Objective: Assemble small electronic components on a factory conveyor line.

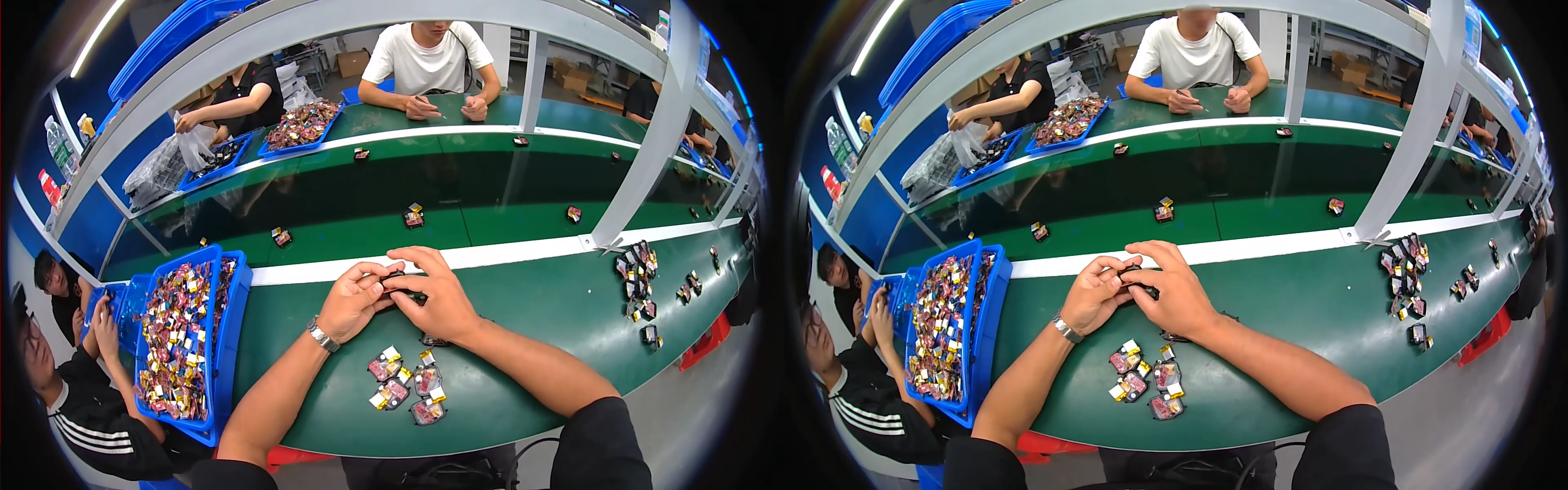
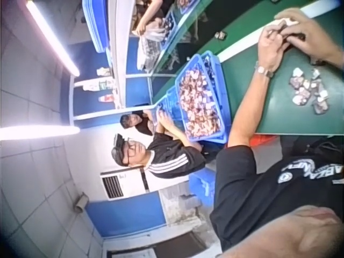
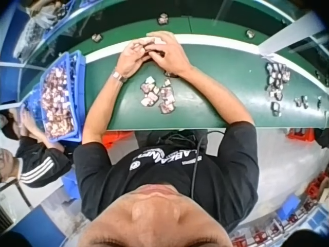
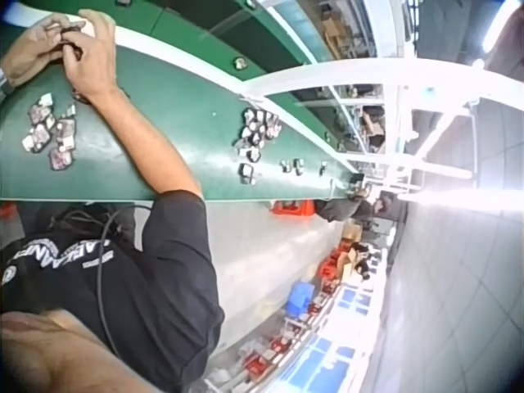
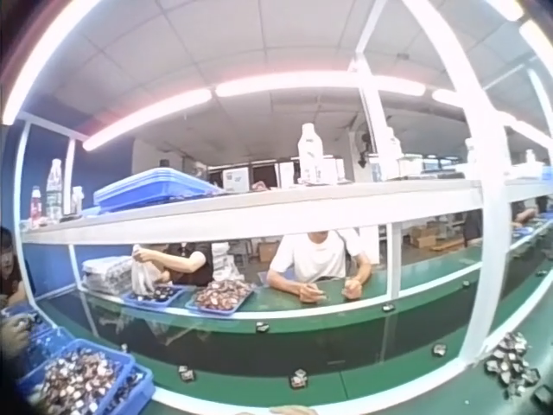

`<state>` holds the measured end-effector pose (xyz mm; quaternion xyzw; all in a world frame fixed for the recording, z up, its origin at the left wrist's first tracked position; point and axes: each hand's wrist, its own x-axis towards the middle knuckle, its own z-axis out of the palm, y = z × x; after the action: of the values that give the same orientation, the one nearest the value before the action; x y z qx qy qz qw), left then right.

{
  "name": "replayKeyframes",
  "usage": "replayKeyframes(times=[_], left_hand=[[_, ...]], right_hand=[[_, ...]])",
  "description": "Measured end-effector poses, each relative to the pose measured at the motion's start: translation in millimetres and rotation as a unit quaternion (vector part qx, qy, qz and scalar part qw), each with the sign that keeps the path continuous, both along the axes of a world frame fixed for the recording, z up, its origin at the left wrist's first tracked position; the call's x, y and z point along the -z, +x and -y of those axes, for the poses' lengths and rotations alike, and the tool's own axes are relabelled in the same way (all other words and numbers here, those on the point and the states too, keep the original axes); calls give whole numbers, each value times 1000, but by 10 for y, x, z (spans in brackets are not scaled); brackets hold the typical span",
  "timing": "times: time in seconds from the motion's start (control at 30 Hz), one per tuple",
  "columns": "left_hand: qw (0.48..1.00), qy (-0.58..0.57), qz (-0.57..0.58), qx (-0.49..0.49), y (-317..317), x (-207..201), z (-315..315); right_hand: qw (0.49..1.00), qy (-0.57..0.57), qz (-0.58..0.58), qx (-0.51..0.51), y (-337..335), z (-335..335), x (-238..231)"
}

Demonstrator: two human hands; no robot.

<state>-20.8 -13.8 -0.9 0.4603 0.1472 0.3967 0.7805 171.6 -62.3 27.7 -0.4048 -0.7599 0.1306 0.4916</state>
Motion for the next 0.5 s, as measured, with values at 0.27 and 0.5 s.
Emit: replayKeyframes(times=[0.27,0.5], left_hand=[[999,14,-24,-47,94,-67,64],[999,-18,-26,-44,123,-67,88]], right_hand=[[1000,3,11,-10,24,-49,-13],[997,74,4,21,-15,-68,-10]])
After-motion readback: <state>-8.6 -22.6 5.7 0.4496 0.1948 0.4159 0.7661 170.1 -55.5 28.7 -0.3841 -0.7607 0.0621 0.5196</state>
